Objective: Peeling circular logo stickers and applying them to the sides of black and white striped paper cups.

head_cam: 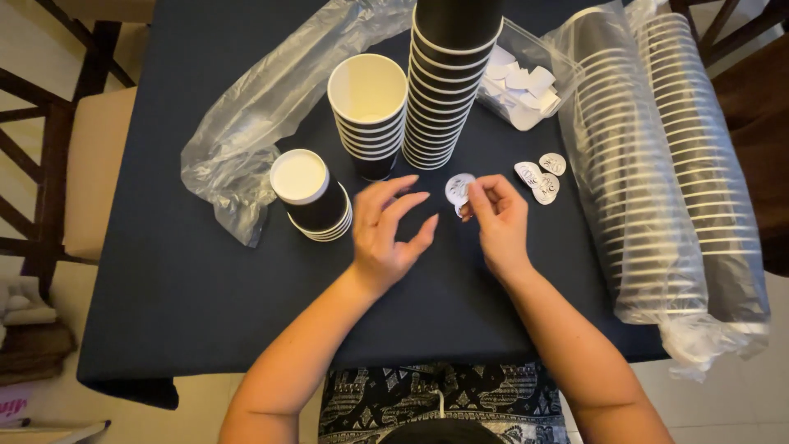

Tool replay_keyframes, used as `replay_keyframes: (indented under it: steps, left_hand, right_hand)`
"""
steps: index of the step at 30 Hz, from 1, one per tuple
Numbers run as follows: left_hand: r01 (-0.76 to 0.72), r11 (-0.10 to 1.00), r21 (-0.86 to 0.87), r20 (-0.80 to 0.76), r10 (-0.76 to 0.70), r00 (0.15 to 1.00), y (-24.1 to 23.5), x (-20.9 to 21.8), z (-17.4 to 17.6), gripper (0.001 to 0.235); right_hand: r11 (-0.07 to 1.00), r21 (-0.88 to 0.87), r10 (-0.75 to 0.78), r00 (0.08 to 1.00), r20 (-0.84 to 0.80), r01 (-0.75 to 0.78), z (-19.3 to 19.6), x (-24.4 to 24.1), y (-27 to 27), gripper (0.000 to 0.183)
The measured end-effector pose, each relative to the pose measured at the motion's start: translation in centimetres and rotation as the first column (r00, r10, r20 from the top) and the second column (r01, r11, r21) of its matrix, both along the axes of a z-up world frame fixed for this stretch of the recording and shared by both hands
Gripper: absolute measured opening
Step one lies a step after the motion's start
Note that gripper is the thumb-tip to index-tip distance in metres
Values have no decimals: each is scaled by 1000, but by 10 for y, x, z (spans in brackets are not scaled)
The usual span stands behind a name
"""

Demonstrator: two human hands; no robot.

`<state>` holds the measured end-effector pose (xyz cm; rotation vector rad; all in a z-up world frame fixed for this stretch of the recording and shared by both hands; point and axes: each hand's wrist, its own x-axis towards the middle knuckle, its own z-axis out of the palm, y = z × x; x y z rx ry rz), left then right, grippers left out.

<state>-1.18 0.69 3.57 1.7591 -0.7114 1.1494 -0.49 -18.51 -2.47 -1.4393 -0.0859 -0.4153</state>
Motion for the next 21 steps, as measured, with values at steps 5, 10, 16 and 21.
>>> replay_keyframes:
  steps: [5,10,16,21]
  left_hand:
    - [-508,861,11,274,486,830,45,0,-19,47]
    - [-418,864,-279,-289,340,895,64,-6,-38,112]
    - [-367,922,-124,-774,142,617,85,23,-63,128]
    - [-393,915,-90,-858,129,497,81,24,-72,107]
  right_hand:
    - [1000,-2,7,1000,10,-7,1,-4,4,14]
    - [994,27,101,994,30,-102,11,-15,16,16]
    - [970,-40,242,967,85,-239,1,-23,23,26]
    - [955,-208,235,966,108,-210,16,-30,28,40]
